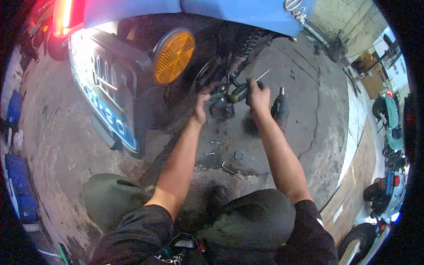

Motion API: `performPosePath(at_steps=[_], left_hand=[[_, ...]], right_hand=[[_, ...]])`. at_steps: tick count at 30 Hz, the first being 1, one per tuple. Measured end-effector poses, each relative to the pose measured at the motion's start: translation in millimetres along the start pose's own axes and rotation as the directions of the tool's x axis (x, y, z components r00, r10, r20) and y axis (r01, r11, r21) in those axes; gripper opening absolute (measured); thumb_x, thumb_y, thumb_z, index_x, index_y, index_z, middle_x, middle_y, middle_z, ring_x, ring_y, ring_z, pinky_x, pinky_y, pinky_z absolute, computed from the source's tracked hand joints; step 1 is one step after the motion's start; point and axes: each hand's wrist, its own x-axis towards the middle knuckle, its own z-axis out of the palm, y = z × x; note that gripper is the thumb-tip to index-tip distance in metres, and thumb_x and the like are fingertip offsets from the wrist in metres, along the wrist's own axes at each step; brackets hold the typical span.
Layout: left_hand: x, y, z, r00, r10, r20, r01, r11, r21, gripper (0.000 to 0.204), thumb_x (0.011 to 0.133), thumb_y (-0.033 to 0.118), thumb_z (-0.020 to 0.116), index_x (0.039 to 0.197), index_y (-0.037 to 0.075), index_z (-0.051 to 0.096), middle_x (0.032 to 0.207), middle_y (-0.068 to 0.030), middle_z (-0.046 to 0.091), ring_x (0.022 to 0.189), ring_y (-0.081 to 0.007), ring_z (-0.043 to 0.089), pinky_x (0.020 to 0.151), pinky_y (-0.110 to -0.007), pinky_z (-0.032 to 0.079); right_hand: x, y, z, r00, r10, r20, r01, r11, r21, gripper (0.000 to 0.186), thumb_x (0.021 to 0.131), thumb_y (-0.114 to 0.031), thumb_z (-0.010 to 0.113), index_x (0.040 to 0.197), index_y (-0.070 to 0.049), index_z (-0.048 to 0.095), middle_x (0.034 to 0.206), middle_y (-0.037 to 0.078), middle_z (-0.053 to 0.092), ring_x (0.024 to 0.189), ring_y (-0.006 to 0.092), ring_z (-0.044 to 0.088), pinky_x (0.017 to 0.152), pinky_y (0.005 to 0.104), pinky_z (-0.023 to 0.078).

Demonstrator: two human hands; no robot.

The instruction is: The person cleans and reassembles a motorcycle brake caliper by hand using a screwdriver and a specialized tool to press the brake pads and piston back into place.

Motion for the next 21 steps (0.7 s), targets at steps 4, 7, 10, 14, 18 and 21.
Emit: performPosePath(at_steps=[4,7,10,14,18,21], left_hand=[[4,7,-8,0.996,0.012,0.087,-0.026,0.987,0.160,0.063,0.076,0.038,0.041,0.126,0.001,0.046,0.126,-0.0089,0.049,0.114,-0.0209,0.047,0.097,-0.033,0.036],[0,5,-15,0.994,-0.021,0.110,0.011,0.995,0.098,0.067,0.077,0.038,0.038,0.134,0.003,0.037,0.131,-0.0148,0.047,0.114,-0.0273,0.050,0.097,-0.037,0.040],[1,4,-29,0.997,0.037,0.075,-0.057,0.956,0.289,0.067,0.077,0.037,0.039,0.135,0.003,0.036,0.131,-0.0143,0.047,0.117,-0.0269,0.049,0.099,-0.037,0.038],[0,-15,-31,0.990,0.114,0.088,-0.141,0.895,0.423,0.069,0.076,0.036,0.041,0.137,0.003,0.034,0.134,-0.0132,0.044,0.123,-0.0250,0.043,0.104,-0.035,0.032],[-2,-4,-28,0.998,0.038,0.055,-0.053,0.948,0.313,0.072,0.075,0.035,0.043,0.138,0.001,0.032,0.136,-0.0136,0.042,0.124,-0.0265,0.042,0.105,-0.037,0.031],[-2,-13,-19,0.992,-0.050,0.117,0.062,0.993,-0.102,0.067,0.076,0.037,0.043,0.133,0.001,0.042,0.134,-0.0116,0.045,0.126,-0.0221,0.037,0.107,-0.033,0.024]], right_hand=[[13,-47,-21,0.974,0.219,-0.052,-0.190,0.924,0.332,0.043,0.083,-0.035,0.062,0.093,0.007,0.061,0.066,0.006,0.057,0.049,0.0147,0.046,0.046,0.0303,0.037],[-14,-17,18,0.955,-0.267,-0.127,0.246,0.956,-0.160,0.043,0.078,-0.034,0.066,0.082,0.009,0.060,0.069,0.013,0.063,0.053,0.0226,0.054,0.054,0.0395,0.044],[12,-40,-16,0.954,0.299,0.028,-0.300,0.944,0.137,0.046,0.077,-0.032,0.068,0.093,0.011,0.061,0.084,0.021,0.065,0.077,0.0303,0.061,0.076,0.0385,0.047],[-4,-8,22,0.974,-0.183,-0.131,0.195,0.977,0.085,0.037,0.078,-0.028,0.067,0.092,0.005,0.059,0.066,0.008,0.058,0.050,0.0126,0.047,0.044,0.0278,0.036],[4,-40,-5,0.999,-0.028,-0.016,0.026,0.992,-0.124,0.035,0.081,-0.026,0.065,0.090,0.007,0.060,0.068,0.009,0.061,0.054,0.0166,0.052,0.047,0.0350,0.041],[-21,-20,19,0.898,-0.398,-0.189,0.374,0.915,-0.154,0.036,0.080,-0.028,0.065,0.081,0.007,0.059,0.065,0.010,0.061,0.056,0.0265,0.055,0.055,0.0389,0.044]])
